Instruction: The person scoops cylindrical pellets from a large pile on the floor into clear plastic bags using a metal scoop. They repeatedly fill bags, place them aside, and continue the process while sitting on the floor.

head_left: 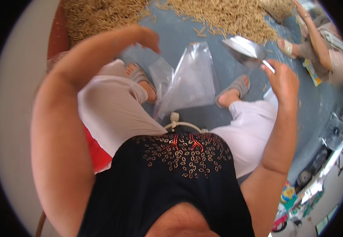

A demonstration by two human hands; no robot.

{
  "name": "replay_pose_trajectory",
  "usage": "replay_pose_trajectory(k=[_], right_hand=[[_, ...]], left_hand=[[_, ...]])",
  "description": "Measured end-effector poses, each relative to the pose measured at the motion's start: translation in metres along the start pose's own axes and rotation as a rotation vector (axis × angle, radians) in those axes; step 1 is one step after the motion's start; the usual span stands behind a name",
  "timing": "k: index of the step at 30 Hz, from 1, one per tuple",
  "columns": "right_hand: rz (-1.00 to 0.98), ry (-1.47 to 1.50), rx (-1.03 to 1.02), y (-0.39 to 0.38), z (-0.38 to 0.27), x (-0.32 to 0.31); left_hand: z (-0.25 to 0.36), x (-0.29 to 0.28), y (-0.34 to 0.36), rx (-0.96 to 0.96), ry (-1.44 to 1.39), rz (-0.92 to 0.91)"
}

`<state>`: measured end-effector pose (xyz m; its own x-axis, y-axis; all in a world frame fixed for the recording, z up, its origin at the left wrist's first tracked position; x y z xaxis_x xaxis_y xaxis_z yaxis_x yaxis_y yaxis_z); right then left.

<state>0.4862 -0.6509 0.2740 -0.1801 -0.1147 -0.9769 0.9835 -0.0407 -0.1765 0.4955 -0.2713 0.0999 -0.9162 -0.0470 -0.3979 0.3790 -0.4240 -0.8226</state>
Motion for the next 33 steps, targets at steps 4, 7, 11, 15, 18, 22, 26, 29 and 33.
replay_pose_trajectory(k=[4, 7, 11, 15, 18, 22, 26, 29, 33], right_hand=[[-0.001, 0.179, -0.116, 0.008, -0.038, 0.011], [0.031, 0.173, -0.030, 0.002, -0.011, -0.004], [0.095, 0.252, -0.098, 0.016, -0.013, -0.005], [0.055, 0.259, -0.102, 0.028, -0.007, -0.002], [0.040, 0.302, -0.066, 0.037, -0.004, -0.013], [0.126, 0.325, -0.103, 0.046, -0.014, -0.022], [0.156, 0.274, -0.126, 0.066, -0.008, -0.017], [0.083, 0.346, -0.154, 0.086, -0.020, -0.013], [0.011, 0.326, -0.258, 0.116, -0.028, -0.002]], left_hand=[[-0.035, 0.169, 0.109, -0.103, -0.031, 0.005], [0.045, 0.227, 0.119, -0.666, -0.479, 0.562], [0.041, 0.268, 0.149, -0.632, -0.523, 0.577], [0.028, 0.242, 0.181, -0.429, -0.487, 0.668], [0.020, 0.179, 0.175, -0.321, -0.103, 0.832], [-0.009, 0.098, 0.151, -0.309, 0.112, 1.000], [0.021, 0.020, 0.130, -0.291, -0.063, 1.059], [0.024, 0.013, 0.105, -0.247, -0.045, 1.251], [0.040, 0.057, 0.106, -0.272, -0.087, 0.873]])
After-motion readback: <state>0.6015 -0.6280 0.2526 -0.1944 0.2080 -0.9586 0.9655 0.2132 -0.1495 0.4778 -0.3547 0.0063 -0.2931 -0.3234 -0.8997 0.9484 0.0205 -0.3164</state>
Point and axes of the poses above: each hand's wrist, its own y-axis towards the middle knuckle, its own x-axis out of the palm, z = x × y, the point moved 3 cm from there along y, towards the middle knuckle, and after that the axes turned 13 degrees about x, right-handed, at the moved point
